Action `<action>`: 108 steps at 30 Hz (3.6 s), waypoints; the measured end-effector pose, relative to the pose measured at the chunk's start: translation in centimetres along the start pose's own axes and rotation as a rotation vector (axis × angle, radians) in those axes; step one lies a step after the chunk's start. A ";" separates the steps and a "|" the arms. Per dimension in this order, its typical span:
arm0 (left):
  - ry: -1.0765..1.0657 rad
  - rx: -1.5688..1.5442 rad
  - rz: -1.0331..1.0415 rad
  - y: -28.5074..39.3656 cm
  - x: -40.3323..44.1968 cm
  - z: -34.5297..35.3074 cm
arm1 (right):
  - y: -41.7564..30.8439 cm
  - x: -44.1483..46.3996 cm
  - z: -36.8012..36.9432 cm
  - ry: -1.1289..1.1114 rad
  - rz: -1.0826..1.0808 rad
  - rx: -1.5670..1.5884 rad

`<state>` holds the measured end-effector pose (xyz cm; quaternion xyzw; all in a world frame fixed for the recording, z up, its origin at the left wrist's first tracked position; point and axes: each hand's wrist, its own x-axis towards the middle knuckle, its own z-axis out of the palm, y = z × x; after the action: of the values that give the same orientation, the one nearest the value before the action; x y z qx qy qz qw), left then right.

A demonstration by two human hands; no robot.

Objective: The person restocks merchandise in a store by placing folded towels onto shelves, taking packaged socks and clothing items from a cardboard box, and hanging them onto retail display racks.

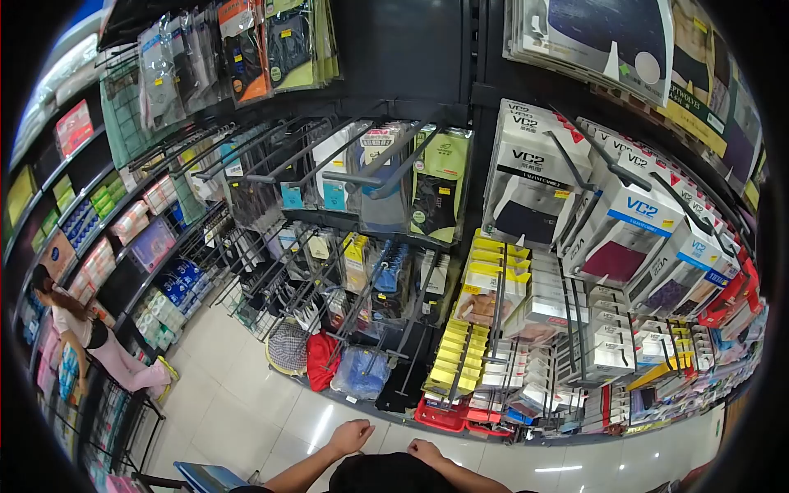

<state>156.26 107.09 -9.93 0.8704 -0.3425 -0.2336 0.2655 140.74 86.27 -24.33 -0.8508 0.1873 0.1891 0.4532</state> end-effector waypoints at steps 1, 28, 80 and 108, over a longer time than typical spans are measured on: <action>0.066 -0.068 0.030 1.1 0.2 -0.3 | 0.1 -0.1 -0.2 -0.009 -0.012 -0.002; 1.075 0.336 0.364 -2.4 2.2 -27.3 | -4.0 10.0 5.1 0.114 -0.039 -0.031; 0.817 -0.948 0.716 -6.0 22.5 -62.2 | -23.8 20.7 14.7 0.125 0.061 -0.017; 0.630 -0.974 0.731 -7.7 17.5 -62.4 | -23.0 23.6 22.6 0.290 -0.119 0.014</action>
<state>208.08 118.10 28.15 0.5069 -0.3767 0.0079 0.7753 168.84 113.74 -31.55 -0.8756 0.2012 0.0359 0.4376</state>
